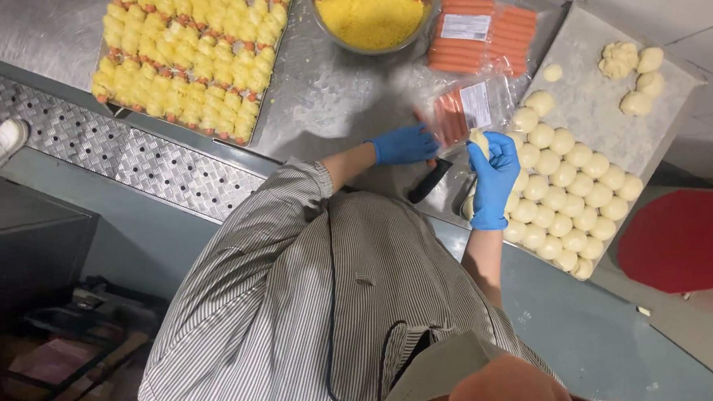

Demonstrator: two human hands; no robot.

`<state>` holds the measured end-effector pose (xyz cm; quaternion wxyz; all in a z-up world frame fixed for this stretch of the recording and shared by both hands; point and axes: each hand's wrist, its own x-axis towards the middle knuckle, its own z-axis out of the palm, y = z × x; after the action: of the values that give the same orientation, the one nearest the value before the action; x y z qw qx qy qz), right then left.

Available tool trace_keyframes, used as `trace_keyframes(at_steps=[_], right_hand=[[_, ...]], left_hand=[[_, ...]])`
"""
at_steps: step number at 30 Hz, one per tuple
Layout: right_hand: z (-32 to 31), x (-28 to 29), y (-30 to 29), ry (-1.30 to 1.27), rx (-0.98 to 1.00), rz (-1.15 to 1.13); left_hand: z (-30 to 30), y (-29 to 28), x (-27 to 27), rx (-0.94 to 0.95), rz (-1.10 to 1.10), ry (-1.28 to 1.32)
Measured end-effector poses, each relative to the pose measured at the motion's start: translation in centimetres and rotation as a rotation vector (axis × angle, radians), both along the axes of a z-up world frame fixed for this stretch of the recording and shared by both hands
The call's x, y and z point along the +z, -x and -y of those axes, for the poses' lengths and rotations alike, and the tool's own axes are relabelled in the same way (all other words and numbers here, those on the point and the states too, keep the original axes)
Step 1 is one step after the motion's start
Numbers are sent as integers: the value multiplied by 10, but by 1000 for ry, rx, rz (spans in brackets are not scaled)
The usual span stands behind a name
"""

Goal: Preparing sausage rolls by wrapping sausages in dough and coating them in breadcrumbs.

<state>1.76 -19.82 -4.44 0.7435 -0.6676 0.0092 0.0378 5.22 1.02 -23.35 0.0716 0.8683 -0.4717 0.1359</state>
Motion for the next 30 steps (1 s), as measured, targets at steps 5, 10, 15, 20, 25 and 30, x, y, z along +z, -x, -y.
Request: trace_keyframes(at_steps=[5,10,15,20,25,30], right_hand=[[-12,5,-4,101,23,240],[-56,50,-10,80,107,195],[-105,112,-2,-36,332,369],[-153,160,13,-18,501,532],[-191,165,31,-173,570,612],[-205,165,44,-284,637,464]], left_hand=[[-30,22,82,142,71,353],[-68,58,214,735,-75,867],[-102,106,319,874,121,906],[-107,148,375,999,195,888],[-105,174,388,1113,301,891],[-104,192,399,1151,379,837]])
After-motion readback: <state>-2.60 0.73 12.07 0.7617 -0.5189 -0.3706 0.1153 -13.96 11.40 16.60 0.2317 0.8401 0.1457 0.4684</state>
